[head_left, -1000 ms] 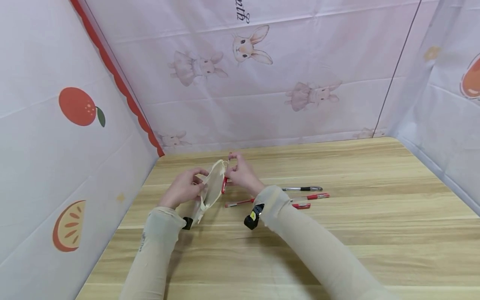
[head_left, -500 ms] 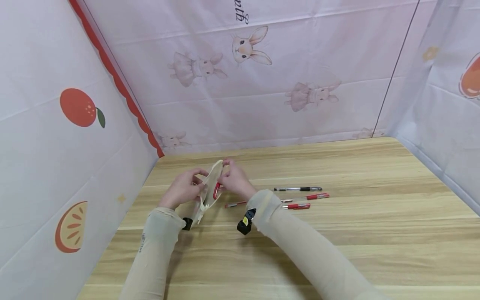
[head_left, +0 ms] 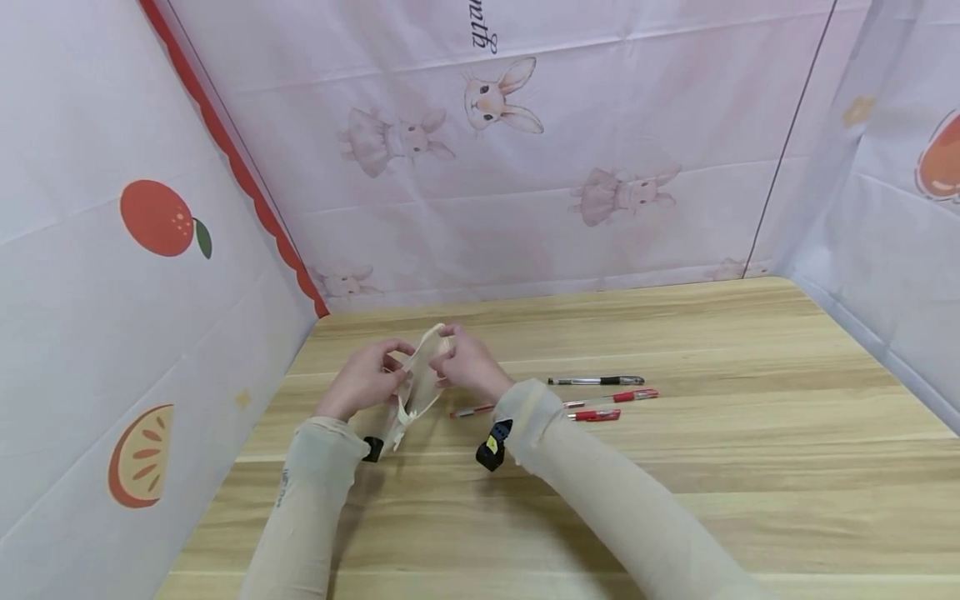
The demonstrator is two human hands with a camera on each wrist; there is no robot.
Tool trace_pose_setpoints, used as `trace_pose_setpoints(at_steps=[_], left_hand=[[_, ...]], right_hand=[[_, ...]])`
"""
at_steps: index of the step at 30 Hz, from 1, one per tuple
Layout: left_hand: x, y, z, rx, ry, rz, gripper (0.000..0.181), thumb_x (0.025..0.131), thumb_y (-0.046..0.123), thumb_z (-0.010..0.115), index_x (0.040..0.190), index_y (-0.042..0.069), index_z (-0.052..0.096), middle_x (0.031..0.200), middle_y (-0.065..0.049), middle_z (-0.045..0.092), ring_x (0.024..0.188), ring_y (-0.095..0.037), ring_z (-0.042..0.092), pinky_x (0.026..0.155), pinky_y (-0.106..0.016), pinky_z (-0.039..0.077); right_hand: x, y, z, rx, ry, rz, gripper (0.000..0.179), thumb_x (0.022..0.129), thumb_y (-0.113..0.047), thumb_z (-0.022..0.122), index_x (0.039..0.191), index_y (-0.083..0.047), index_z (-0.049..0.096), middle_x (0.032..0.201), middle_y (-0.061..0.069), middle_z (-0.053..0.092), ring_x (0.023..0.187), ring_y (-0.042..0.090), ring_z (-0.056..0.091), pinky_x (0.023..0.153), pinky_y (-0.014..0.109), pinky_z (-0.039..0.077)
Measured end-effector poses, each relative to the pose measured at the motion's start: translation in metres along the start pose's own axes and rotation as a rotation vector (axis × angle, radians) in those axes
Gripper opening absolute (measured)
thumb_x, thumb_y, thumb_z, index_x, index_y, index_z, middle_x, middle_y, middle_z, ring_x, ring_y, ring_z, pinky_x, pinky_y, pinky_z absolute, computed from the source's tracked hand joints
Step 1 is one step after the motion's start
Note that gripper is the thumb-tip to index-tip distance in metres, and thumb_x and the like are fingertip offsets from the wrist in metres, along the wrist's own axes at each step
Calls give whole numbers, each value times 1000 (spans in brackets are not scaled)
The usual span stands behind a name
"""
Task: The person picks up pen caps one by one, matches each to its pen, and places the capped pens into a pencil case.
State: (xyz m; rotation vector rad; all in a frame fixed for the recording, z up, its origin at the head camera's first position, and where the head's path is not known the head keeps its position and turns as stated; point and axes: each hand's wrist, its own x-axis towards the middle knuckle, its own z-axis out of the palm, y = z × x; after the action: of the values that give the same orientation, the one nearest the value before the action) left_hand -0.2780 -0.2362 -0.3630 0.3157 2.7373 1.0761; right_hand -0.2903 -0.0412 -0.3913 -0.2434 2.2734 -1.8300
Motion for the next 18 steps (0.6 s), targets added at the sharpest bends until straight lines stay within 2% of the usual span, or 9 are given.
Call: trace_pose_setpoints(at_steps=[6, 12, 15, 18], left_hand=[[0, -1, 0, -9, -4, 6, 40, 104, 5, 64, 144, 4, 59, 115, -24, 71, 88, -26, 73, 79, -47, 67], [-1, 0, 0, -7, -8, 0, 40, 104, 6, 63, 144, 5, 60, 115, -24, 71, 88, -26, 73, 81, -49, 67], [-1, -1, -1, 0, -9, -3, 40, 105, 7, 63, 145, 6, 60, 115, -22, 71, 86, -24, 74, 82, -50, 67], [-1, -1, -1, 4, -8, -3, 40, 105, 8, 64, 144, 7, 60, 115, -21, 72, 85, -24, 74, 82, -50, 67]], right_hand=[[-2, 0, -5, 5, -22, -11, 54, 103, -3, 66, 152, -5, 46, 109, 17, 66, 90, 32, 73, 94, 51, 64], [-3, 1, -11, -62, -57, -38, 55, 103, -6, 67, 154, -3, 45, 105, 15, 65, 105, 46, 71, 97, 57, 61], [-3, 2, -16, -111, -76, -54, 55, 104, -9, 67, 154, -4, 46, 106, 14, 67, 106, 49, 71, 97, 59, 60], [-3, 3, -22, -157, -91, -64, 52, 105, -11, 68, 152, -6, 48, 107, 14, 68, 99, 45, 72, 96, 57, 60]])
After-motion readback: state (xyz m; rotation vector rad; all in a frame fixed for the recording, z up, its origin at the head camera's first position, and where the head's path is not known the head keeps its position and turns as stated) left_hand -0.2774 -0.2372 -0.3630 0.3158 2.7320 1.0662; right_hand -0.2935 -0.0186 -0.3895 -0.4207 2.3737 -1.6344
